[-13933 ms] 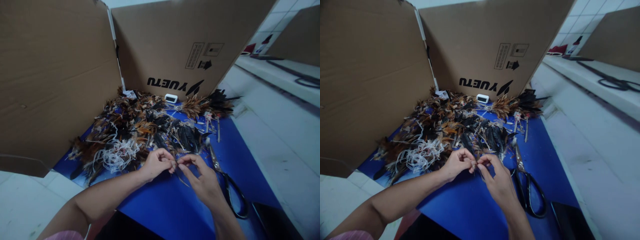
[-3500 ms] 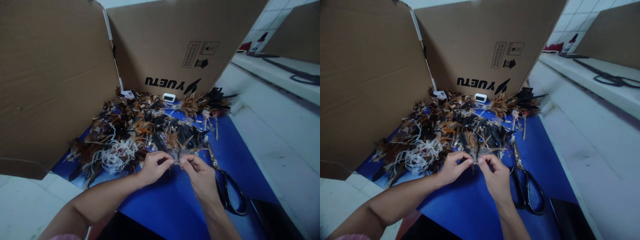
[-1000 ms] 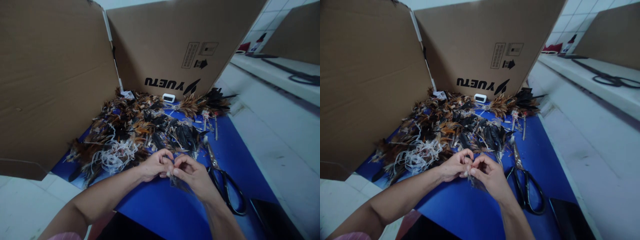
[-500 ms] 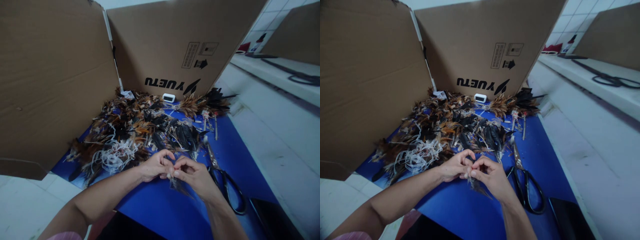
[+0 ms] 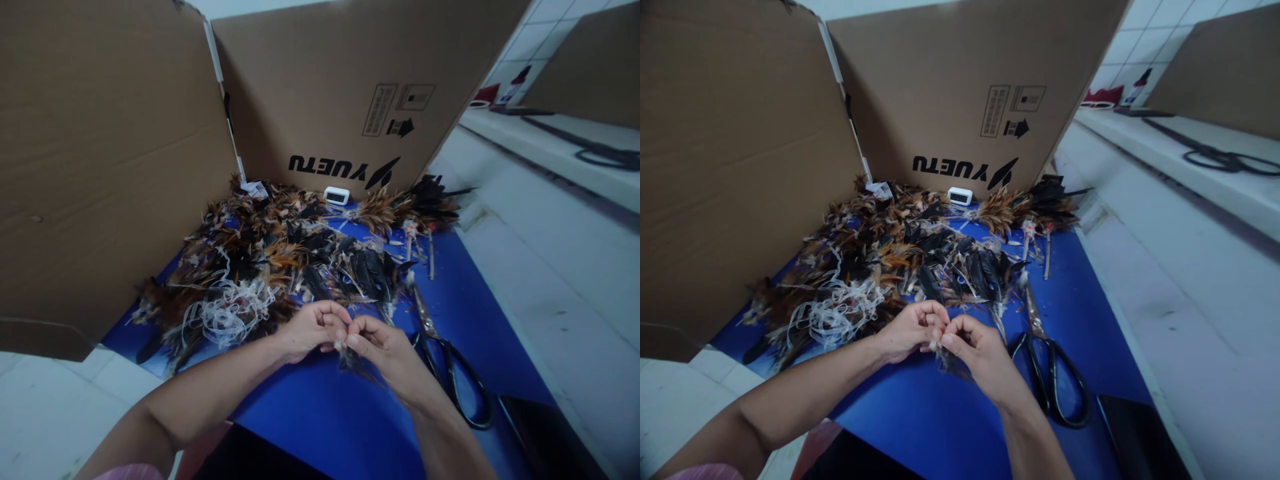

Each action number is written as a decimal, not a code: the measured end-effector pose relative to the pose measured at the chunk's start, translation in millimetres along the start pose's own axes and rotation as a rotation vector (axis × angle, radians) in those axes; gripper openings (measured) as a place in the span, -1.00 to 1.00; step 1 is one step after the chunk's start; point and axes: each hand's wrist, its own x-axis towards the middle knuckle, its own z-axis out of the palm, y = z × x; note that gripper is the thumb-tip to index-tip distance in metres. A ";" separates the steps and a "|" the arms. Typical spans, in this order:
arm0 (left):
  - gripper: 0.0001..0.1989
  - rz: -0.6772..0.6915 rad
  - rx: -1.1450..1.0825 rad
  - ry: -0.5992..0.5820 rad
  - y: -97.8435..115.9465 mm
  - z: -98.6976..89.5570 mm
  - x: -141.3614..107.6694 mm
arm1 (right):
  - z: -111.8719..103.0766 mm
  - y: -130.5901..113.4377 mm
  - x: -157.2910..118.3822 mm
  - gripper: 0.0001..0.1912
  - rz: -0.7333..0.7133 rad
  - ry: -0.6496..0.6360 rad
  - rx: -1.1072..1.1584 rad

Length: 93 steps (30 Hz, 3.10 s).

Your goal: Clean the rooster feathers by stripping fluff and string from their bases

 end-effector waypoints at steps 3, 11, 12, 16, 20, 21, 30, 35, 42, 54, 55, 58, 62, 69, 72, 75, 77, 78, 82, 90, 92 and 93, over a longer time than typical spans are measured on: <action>-0.62 0.021 0.017 0.002 -1.1 -0.4 0.2 | 0.3 -0.3 -0.4 -0.74 0.020 -0.012 0.028; -0.66 0.071 0.116 0.057 -4.0 -2.1 -0.2 | 1.8 1.8 -0.1 -0.71 0.086 0.004 0.090; -0.67 0.074 0.123 0.072 -4.1 -2.1 -0.1 | 2.1 2.0 0.1 -0.71 0.088 0.011 0.086; -0.68 0.092 0.130 0.098 -3.9 -1.5 0.2 | 2.2 2.2 0.3 -0.71 0.062 0.041 0.055; -0.67 0.096 0.168 0.107 -4.5 -2.1 0.6 | 0.5 0.9 -0.2 -0.73 0.012 0.063 -0.015; -0.67 0.100 0.179 0.110 -4.8 -2.4 0.6 | 0.0 0.3 -0.4 -0.74 -0.006 0.068 -0.040; -0.66 0.112 0.282 0.182 -4.0 -2.0 1.1 | -2.5 -5.4 -2.0 -0.77 -0.136 0.137 -0.285; -0.66 0.105 0.291 0.206 -2.9 -1.3 1.6 | -2.9 -6.8 -2.0 -0.76 -0.155 0.153 -0.352; -0.65 0.132 0.290 0.223 -2.1 -1.1 1.1 | -6.8 -3.7 -2.3 -0.80 -0.155 0.191 -0.333; -0.72 0.210 0.381 0.201 -1.1 0.6 -1.6 | -6.4 -10.4 -3.5 -0.78 -0.070 0.082 -0.288; -0.72 0.213 0.391 0.200 -0.8 0.8 -1.9 | -6.7 -10.3 -3.7 -0.78 -0.065 0.086 -0.277; -0.71 0.214 0.411 0.201 0.5 1.6 -2.9 | -8.2 -10.0 -4.6 -0.79 -0.062 0.094 -0.282; -0.72 0.240 0.469 0.206 1.9 1.9 -3.8 | -8.6 -12.8 -5.5 -0.78 -0.070 0.084 -0.329; -0.76 0.278 0.551 0.194 -0.8 1.2 -5.9 | -4.1 -21.2 -7.3 -0.75 -0.045 0.069 -0.319; -0.76 0.285 0.570 0.189 -0.4 2.3 -7.3 | -5.2 -19.3 -7.5 -0.74 -0.034 0.077 -0.300; -0.76 0.288 0.599 0.182 1.1 3.9 -8.4 | -7.6 -15.6 -7.4 -0.73 -0.026 0.077 -0.283; -0.76 0.293 0.602 0.180 1.8 4.7 -8.7 | -9.0 -13.6 -7.3 -0.74 -0.018 0.074 -0.273; -0.77 0.296 0.597 0.180 1.9 5.0 -8.7 | -9.5 -12.8 -7.3 -0.74 -0.017 0.075 -0.271; -0.78 0.308 0.560 0.163 1.5 5.5 -8.5 | -10.9 -11.1 -7.1 -0.74 -0.025 0.080 -0.288; -0.79 0.314 0.576 0.167 2.2 5.3 -8.7 | -12.0 -10.3 -7.7 -0.74 -0.027 0.073 -0.270; -0.79 0.325 0.573 0.168 2.3 5.8 -9.0 | -12.6 -9.7 -7.8 -0.74 -0.038 0.077 -0.273; -0.79 0.330 0.569 0.168 2.4 6.1 -9.3 | -12.9 -9.3 -7.9 -0.74 -0.041 0.077 -0.276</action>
